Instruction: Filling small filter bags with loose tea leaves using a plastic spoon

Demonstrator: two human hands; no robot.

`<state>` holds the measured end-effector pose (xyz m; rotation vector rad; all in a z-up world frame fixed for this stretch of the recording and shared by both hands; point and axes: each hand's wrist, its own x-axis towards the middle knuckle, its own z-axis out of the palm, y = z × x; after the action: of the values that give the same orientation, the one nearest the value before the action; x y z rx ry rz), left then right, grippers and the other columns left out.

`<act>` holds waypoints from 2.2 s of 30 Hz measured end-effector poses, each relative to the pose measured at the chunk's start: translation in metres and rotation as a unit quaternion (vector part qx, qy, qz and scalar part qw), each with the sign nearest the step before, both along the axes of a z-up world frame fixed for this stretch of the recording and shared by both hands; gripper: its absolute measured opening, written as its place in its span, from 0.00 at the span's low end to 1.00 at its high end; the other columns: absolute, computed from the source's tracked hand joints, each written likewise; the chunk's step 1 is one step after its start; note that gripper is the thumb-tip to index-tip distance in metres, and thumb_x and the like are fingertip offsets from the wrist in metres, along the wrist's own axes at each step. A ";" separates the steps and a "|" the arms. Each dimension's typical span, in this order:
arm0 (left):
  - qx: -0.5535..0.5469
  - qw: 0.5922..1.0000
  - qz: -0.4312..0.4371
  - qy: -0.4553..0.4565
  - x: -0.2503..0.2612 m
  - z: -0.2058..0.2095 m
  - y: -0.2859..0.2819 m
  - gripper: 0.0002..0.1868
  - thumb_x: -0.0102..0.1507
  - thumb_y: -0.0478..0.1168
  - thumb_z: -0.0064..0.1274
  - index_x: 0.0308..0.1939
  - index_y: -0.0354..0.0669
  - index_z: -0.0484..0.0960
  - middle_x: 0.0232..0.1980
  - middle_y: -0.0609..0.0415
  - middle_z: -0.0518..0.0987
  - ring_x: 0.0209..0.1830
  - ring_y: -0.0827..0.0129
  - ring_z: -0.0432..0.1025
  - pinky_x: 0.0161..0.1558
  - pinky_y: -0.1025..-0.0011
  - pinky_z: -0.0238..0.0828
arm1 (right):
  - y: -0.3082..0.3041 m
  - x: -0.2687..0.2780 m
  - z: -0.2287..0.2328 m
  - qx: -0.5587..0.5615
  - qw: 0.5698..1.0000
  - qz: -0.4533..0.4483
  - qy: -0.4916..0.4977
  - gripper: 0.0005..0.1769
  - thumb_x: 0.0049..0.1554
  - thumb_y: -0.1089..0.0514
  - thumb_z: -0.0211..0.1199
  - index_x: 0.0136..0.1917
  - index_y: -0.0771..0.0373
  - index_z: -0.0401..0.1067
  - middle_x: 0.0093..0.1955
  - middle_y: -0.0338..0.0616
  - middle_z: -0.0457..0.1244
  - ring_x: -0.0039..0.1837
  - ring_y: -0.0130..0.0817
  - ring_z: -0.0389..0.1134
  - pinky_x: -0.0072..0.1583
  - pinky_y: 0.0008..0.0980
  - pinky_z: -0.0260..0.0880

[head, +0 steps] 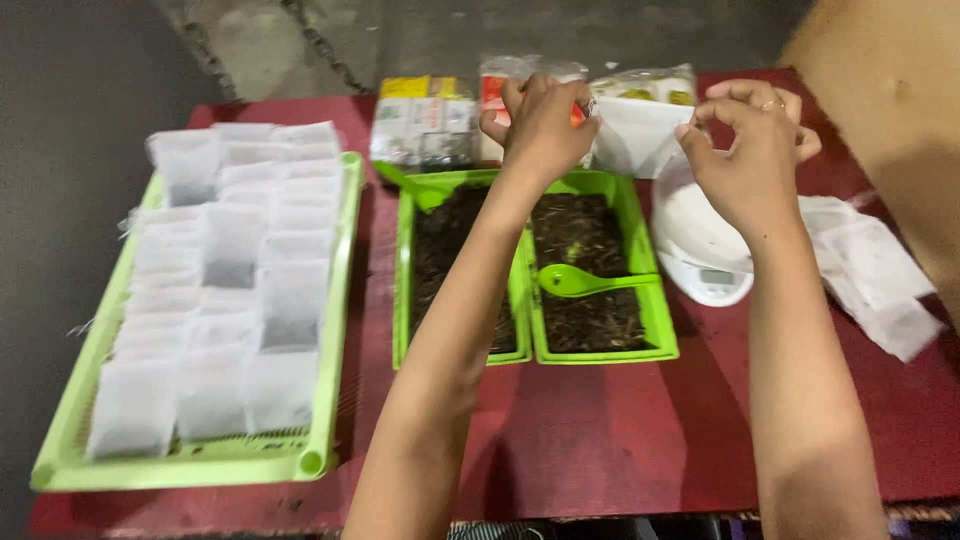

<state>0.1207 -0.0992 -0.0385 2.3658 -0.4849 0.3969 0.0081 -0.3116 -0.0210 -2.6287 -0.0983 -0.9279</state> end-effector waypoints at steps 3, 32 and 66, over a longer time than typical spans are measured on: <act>0.006 0.995 0.054 0.083 -0.023 0.036 0.047 0.03 0.59 0.49 0.55 0.36 0.67 0.83 0.55 0.59 0.76 0.67 0.54 0.55 0.58 0.38 0.42 | 0.040 0.013 0.006 0.019 0.999 0.037 -0.004 0.04 0.61 0.49 0.67 0.50 0.46 0.77 0.65 0.32 0.65 0.70 0.45 0.56 0.54 0.49 0.41; 0.063 0.933 0.297 0.196 -0.146 0.033 0.468 0.10 0.60 0.53 0.53 0.39 0.60 0.85 0.52 0.55 0.77 0.69 0.56 0.57 0.60 0.37 0.39 | 0.438 0.027 -0.030 0.021 0.923 0.385 0.001 0.06 0.57 0.50 0.70 0.44 0.48 0.74 0.57 0.33 0.63 0.65 0.42 0.57 0.60 0.55 0.41; 0.054 0.936 0.332 0.105 -0.077 -0.012 0.420 0.06 0.63 0.45 0.52 0.41 0.53 0.82 0.50 0.51 0.73 0.67 0.52 0.55 0.63 0.27 0.37 | 0.430 0.061 -0.083 -0.057 0.955 0.267 -0.113 0.10 0.48 0.54 0.73 0.38 0.46 0.72 0.52 0.35 0.60 0.63 0.42 0.58 0.58 0.57 0.47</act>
<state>0.0438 0.3207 -0.0509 2.5948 0.4245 0.4117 0.0690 0.1182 -0.1037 -2.3788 -0.8934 -1.0328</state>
